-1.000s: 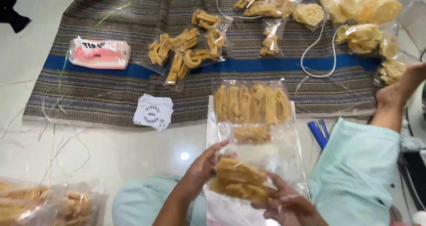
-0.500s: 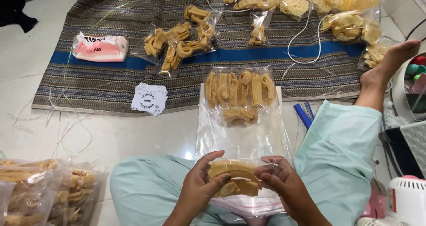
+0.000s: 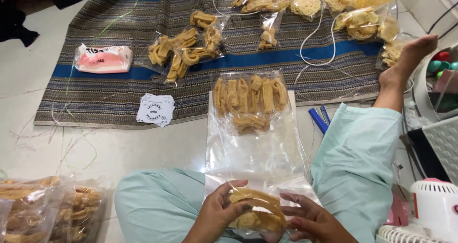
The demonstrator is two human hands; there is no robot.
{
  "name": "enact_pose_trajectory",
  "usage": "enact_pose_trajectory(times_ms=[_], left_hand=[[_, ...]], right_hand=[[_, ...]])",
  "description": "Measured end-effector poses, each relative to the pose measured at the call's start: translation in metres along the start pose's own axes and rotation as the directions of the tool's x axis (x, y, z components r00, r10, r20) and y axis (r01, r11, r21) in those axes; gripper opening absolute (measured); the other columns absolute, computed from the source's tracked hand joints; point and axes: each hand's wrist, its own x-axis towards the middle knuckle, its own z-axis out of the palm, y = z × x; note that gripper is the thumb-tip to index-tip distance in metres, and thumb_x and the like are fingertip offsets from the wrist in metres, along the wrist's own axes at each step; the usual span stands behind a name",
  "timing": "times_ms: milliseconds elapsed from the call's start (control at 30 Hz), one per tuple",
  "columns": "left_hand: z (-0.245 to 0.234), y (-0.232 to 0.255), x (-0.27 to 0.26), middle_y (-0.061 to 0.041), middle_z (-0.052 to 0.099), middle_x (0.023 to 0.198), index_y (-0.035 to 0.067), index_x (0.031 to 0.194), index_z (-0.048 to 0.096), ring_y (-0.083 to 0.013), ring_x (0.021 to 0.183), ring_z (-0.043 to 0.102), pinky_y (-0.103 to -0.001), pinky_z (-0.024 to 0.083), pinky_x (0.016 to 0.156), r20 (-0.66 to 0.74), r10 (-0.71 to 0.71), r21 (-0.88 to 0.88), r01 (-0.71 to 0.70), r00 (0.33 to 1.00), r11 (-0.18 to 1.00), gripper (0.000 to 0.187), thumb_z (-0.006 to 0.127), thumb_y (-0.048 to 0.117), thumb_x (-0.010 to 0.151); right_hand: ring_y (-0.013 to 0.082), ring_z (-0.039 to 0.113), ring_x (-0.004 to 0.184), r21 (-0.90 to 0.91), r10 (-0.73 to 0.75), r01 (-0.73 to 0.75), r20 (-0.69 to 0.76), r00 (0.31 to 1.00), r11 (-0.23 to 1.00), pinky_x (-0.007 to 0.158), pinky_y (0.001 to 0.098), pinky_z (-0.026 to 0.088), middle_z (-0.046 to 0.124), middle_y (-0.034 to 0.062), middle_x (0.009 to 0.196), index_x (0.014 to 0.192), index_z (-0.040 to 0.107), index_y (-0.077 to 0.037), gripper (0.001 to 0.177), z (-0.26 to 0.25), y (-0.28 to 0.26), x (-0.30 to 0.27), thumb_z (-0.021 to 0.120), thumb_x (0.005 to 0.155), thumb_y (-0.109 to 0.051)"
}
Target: A person sitting on the floor is manually packing long, thin fried snacks into a large clear plastic bag.
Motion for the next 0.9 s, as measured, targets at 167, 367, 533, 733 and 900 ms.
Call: enact_pose_trajectory(times_ms=[167,367,533,733,900], left_hand=[[0.006,0.007,0.006,-0.016,0.08,0.101,0.005,0.138,0.064,-0.0132,0.076,0.07,-0.021,0.052,0.064,-0.056,-0.008,0.089,0.013,0.998,0.996,0.059,0.08,0.016,0.082],[0.002,0.015,0.007,-0.022,0.079,0.11,-0.007,0.129,0.067,-0.0237,0.094,0.074,-0.03,0.057,0.083,-0.227,-0.155,-0.075,0.141,0.961,0.987,0.043,0.068,0.012,0.091],[-0.005,0.011,0.007,-0.027,0.078,0.109,-0.009,0.131,0.065,-0.0273,0.09,0.074,-0.031,0.058,0.077,-0.225,-0.189,-0.127,0.164,0.956,0.978,0.044,0.068,0.008,0.09],[-0.013,-0.003,0.016,-0.022,0.076,0.107,-0.007,0.125,0.067,-0.0253,0.09,0.073,-0.031,0.058,0.079,-0.186,-0.198,-0.144,0.173,0.962,0.974,0.038,0.07,0.006,0.09],[-0.042,0.01,0.029,-0.027,0.075,0.098,-0.008,0.136,0.064,-0.0271,0.071,0.072,-0.032,0.061,0.059,-0.184,-0.217,-0.255,0.167,0.959,0.952,0.051,0.071,0.001,0.086]], right_hand=[[0.0249,0.066,0.073,0.155,-0.048,0.059,-0.07,0.996,0.986,0.056,0.0326,0.057,0.075,0.0324,0.127,0.146,0.056,-0.004,0.062,0.0,0.002,0.002,0.068,0.086,0.001],[0.031,0.071,0.1,0.093,-0.284,0.301,-0.16,0.945,0.949,0.07,0.0325,0.059,0.068,0.0246,0.141,0.155,0.046,-0.009,0.069,-0.017,-0.001,0.007,0.059,0.087,-0.014],[0.0291,0.054,0.142,-0.849,-0.85,0.494,0.11,0.515,0.19,0.113,0.0405,0.048,0.046,0.0137,0.159,0.152,0.037,-0.008,0.09,-0.015,0.004,0.004,0.076,0.072,-0.003],[0.0338,0.046,0.148,-0.775,-0.757,0.49,0.58,0.301,-0.399,0.118,0.0459,0.045,0.045,0.0136,0.158,0.134,0.063,-0.027,0.061,-0.013,0.016,0.019,0.086,0.077,-0.031],[0.0321,0.043,0.15,-0.706,-0.635,0.506,0.692,0.344,-0.496,0.12,0.0474,0.041,0.04,0.0115,0.162,0.144,0.057,-0.033,0.062,-0.016,0.014,0.033,0.079,0.086,-0.043]])
